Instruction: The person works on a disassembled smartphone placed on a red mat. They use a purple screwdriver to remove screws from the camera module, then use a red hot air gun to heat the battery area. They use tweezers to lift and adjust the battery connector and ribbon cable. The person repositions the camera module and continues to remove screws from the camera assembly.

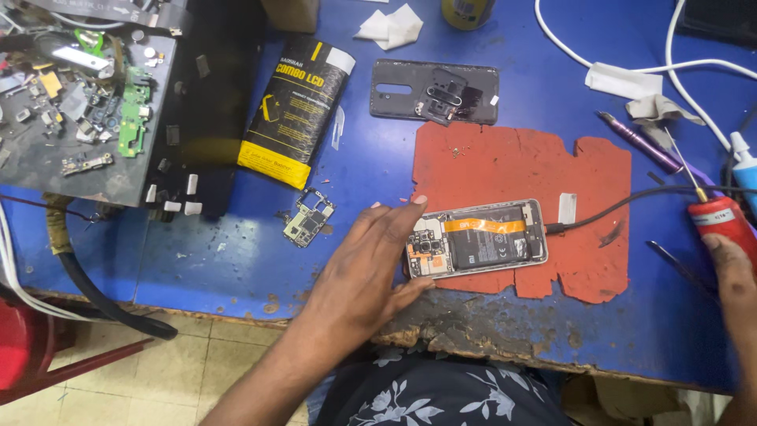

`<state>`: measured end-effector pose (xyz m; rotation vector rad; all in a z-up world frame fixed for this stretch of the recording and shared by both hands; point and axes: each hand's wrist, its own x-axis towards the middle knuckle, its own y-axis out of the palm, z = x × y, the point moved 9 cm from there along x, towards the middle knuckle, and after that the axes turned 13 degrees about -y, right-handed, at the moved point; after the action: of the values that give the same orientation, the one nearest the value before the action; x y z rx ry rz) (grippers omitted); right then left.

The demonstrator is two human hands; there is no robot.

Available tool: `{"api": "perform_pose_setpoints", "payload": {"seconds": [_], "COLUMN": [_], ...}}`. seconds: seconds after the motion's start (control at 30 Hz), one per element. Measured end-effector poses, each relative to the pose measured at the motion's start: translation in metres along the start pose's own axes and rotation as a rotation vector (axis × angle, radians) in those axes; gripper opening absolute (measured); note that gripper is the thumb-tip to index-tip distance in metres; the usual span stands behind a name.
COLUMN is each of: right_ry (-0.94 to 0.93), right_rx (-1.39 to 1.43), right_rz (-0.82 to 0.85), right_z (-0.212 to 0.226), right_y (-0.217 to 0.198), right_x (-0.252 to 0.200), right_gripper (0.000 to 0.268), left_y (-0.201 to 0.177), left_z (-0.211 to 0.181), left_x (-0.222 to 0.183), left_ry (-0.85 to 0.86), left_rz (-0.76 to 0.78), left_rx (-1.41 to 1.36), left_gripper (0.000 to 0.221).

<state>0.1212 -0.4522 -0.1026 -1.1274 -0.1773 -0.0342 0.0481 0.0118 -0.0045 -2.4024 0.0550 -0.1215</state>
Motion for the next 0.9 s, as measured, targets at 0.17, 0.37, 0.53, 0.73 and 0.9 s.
{"api": "perform_pose_setpoints", "payload": {"seconds": [0.17, 0.37, 0.53, 0.73, 0.9], "right_ry": [-0.487, -0.815, -0.809, -0.787, -0.748], "right_rx": [-0.152, 0.068, 0.074, 0.096, 0.096], "right_rz": [0.049, 0.396, 0.430, 0.434, 0.457], "right_z": [0.186, 0.302, 0.310, 0.305, 0.300], "right_y": [-0.025, 0.022, 0.033, 0.034, 0.037], "right_x": [-0.008, 0.005, 0.006, 0.004, 0.006], "right_gripper": [0.042, 0.063, 0.063, 0.062, 0.065], "left_y": [0.000, 0.005, 0.000, 0.008, 0.008], "left_z": [-0.008, -0.009, -0.005, 0.001, 0.002], "left_x": [0.004, 0.011, 0.002, 0.001, 0.003], "left_ry": [0.046, 0.032, 0.049, 0.034, 0.025], "left_rz": [0.050, 0.120, 0.044, 0.053, 0.065], "left_rx": [-0.013, 0.001, -0.011, 0.005, -0.006], "left_gripper": [0.089, 0.089, 0.085, 0.081, 0.079]}}
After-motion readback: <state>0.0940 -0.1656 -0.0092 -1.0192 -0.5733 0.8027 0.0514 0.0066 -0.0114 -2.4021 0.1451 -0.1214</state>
